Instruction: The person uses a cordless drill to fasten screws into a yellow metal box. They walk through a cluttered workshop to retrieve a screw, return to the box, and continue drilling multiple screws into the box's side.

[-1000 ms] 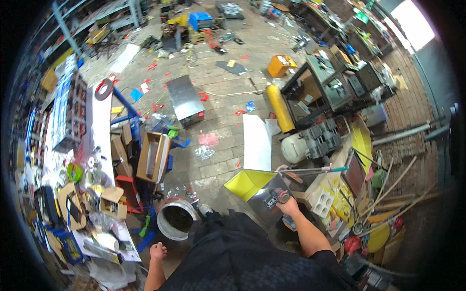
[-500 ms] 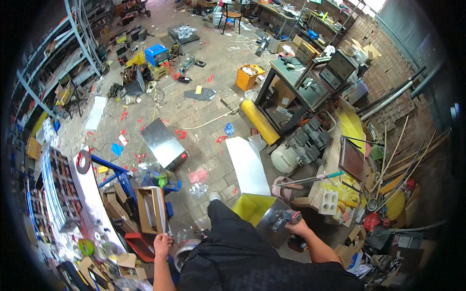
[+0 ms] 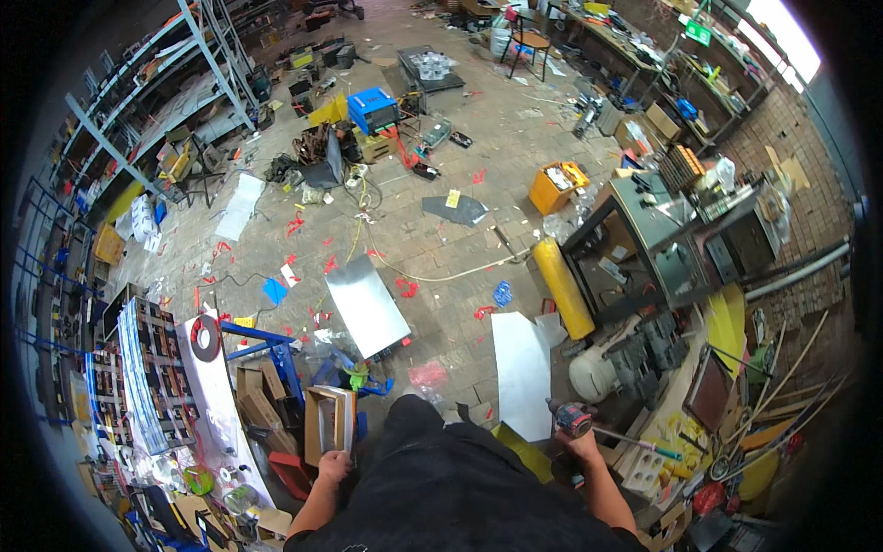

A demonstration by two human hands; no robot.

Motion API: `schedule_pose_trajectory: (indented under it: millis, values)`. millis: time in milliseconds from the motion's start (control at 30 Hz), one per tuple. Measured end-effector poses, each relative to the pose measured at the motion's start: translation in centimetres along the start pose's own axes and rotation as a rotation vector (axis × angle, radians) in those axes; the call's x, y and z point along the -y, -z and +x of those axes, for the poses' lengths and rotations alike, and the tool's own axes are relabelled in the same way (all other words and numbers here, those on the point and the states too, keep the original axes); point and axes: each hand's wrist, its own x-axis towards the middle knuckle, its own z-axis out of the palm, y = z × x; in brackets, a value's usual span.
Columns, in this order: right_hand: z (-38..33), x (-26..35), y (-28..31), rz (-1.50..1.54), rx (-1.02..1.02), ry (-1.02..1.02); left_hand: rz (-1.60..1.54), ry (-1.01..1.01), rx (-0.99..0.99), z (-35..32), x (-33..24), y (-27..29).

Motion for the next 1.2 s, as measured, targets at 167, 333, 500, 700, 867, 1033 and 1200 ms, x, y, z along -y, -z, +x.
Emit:
schedule_pose_trajectory:
  millis: [167,333,500,700,867,1033,1200]
  values:
    - [6.3,9.5,1.0,0.042,0.116,0.125,0.403,-0.113,0.134,6.9,-7.6,-1.6]
    - [7.4,8.3,-2.6,-0.053,-0.085,-0.139,0.532,-0.195,0.08,19.2,-19.7,-2.9]
    - [14.5,11.6,-3.8,0.163,-0.121,-0.51,0.255,-0.313,0.022,26.5,-37.1,-4.3]
    - [28.5,13.6,-2.4,0.247,-0.113,-0.662,0.294,-0.281,-0.04,33.9,-51.1,-8.7]
    - [40.8,13.5,2.5,0.278,-0.122,-0.68,0.468,-0.094,0.087,37.2,-55.9,-13.9]
    - [53.0,6.1,11.4,0.247,-0.183,-0.407,0.509,-0.118,0.206,37.4,-67.1,-23.6]
    - [74.0,16.5,24.8,0.335,-0.348,-0.569,0.447,-0.232,0.141,42.1,-79.7,-28.8]
